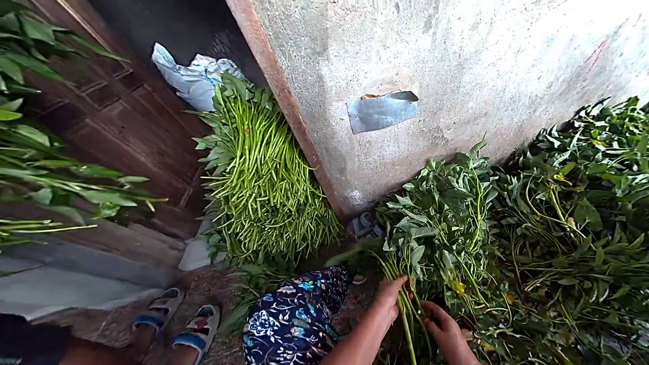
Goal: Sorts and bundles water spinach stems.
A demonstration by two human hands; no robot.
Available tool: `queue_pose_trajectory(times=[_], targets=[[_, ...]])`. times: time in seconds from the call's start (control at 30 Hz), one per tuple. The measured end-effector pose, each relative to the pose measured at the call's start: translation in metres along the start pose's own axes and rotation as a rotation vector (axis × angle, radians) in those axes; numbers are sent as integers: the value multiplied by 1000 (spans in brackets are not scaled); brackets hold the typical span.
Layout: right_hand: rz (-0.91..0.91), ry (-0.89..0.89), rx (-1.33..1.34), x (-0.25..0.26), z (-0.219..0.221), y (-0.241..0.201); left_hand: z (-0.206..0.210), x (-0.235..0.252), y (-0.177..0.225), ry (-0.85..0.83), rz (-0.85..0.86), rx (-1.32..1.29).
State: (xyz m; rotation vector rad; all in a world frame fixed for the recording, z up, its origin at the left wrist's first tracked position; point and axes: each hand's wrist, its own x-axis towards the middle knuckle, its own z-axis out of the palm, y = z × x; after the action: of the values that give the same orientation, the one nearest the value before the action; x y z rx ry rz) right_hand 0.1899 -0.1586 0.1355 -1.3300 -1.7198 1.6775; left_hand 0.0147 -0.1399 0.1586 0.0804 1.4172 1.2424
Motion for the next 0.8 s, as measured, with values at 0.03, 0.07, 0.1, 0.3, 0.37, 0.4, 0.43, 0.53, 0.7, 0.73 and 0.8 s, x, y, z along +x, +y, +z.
queue_pose_trajectory(times=[0.03,0.07,0.1,0.3,0.37,0.4,0.43,0.53,0.7,0.73,0.8], targets=[[1,-5,-9,1,0,-2,0,-1,2,-52,6,9],[10,-7,-9,3,0,-5,-1,-1,5,-90,8,14],[25,-11,3,4,0,-9,-2,-1,8,-112,10,17],[53,-74,-150,7,-4,-18,3,2,20,34,143,-14],[148,-230,-345,9,-25,-24,2,11,29,101,183,-56],[229,-304,-443,12,-42,-28,-1,18,36,110,191,-97],[287,-298,-526,18,-60,-28,-3,23,42,106,177,-144],[281,64,-690,55,-108,-23,1,22,49,16,33,-243],[492,168,-914,135,-113,18,15,18,56,-107,-88,-299],[504,154,-946,140,-112,18,13,18,65,-104,-56,-313],[478,117,-975,135,-118,5,4,19,79,-80,12,-339]])
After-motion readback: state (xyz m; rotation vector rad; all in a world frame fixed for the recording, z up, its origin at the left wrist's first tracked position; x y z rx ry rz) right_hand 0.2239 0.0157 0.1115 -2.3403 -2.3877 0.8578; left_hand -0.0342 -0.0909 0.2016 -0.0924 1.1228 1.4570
